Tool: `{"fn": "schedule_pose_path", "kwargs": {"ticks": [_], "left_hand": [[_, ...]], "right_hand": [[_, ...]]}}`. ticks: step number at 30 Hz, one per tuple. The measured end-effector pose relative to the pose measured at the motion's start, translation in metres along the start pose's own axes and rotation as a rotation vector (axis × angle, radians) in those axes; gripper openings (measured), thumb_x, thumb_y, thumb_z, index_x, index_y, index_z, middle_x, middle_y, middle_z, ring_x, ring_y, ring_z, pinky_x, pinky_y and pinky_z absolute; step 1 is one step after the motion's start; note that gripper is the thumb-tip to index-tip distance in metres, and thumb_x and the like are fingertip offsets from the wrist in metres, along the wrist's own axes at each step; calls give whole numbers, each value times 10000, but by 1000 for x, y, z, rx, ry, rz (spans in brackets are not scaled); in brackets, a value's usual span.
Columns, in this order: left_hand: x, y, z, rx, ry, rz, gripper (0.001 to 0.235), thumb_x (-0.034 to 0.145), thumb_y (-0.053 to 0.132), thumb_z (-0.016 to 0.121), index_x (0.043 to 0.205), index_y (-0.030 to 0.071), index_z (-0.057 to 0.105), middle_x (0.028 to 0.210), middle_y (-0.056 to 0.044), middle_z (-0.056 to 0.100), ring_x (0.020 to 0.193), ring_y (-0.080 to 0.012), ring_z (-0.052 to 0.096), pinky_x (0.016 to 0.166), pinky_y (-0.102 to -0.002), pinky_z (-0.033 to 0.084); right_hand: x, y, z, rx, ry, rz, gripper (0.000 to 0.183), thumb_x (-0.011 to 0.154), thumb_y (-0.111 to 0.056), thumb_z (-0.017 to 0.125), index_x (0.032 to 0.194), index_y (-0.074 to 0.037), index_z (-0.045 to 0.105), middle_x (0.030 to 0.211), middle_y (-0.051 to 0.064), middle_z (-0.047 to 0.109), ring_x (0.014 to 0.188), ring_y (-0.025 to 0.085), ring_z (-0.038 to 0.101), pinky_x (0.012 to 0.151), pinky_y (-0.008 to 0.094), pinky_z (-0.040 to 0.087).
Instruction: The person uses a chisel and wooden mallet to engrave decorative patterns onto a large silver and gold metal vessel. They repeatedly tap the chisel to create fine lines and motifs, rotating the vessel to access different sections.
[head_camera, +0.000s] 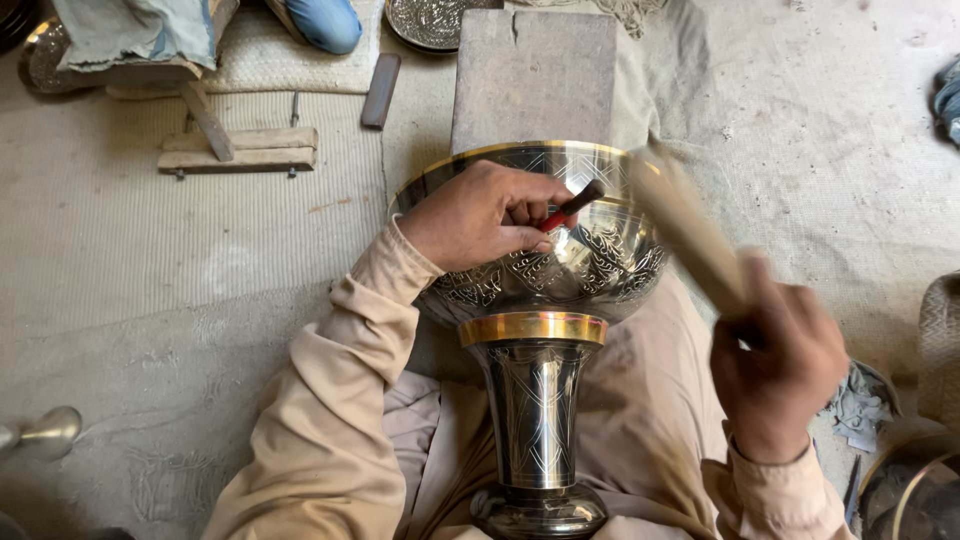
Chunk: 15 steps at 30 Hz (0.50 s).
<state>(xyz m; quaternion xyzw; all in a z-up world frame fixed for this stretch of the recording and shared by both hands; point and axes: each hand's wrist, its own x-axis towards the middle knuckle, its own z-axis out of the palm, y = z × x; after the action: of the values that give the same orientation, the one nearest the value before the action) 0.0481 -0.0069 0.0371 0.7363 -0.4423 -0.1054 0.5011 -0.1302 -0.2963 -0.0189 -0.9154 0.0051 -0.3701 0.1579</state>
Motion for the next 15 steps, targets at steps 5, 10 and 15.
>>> {"fn": "schedule_pose_path", "kwargs": {"ticks": [5,10,15], "left_hand": [[-62,-21,16,-183,389,79,549,953,111,745,1440,74,492,1115,-34,713,891,-106,678,797,-274,641],[-149,-58,85,-393,713,-196,255,985,261,668,1083,32,616,896,-20,633,764,-121,669,713,-289,617],[-210,-84,188,-560,694,-401,369,1096,426,540,1002,79,620,743,15,540,677,-96,577,697,-245,486]], "right_hand": [[-39,77,66,279,-72,329,673,794,8,759,1456,-45,653,1108,120,747,909,157,682,806,321,566],[-131,165,109,57,-239,721,585,899,-245,823,1425,-55,648,1082,209,747,926,290,701,819,391,547],[-171,187,114,-80,-371,837,489,954,-344,752,1375,-98,710,1136,253,734,1047,391,705,874,455,547]]}}
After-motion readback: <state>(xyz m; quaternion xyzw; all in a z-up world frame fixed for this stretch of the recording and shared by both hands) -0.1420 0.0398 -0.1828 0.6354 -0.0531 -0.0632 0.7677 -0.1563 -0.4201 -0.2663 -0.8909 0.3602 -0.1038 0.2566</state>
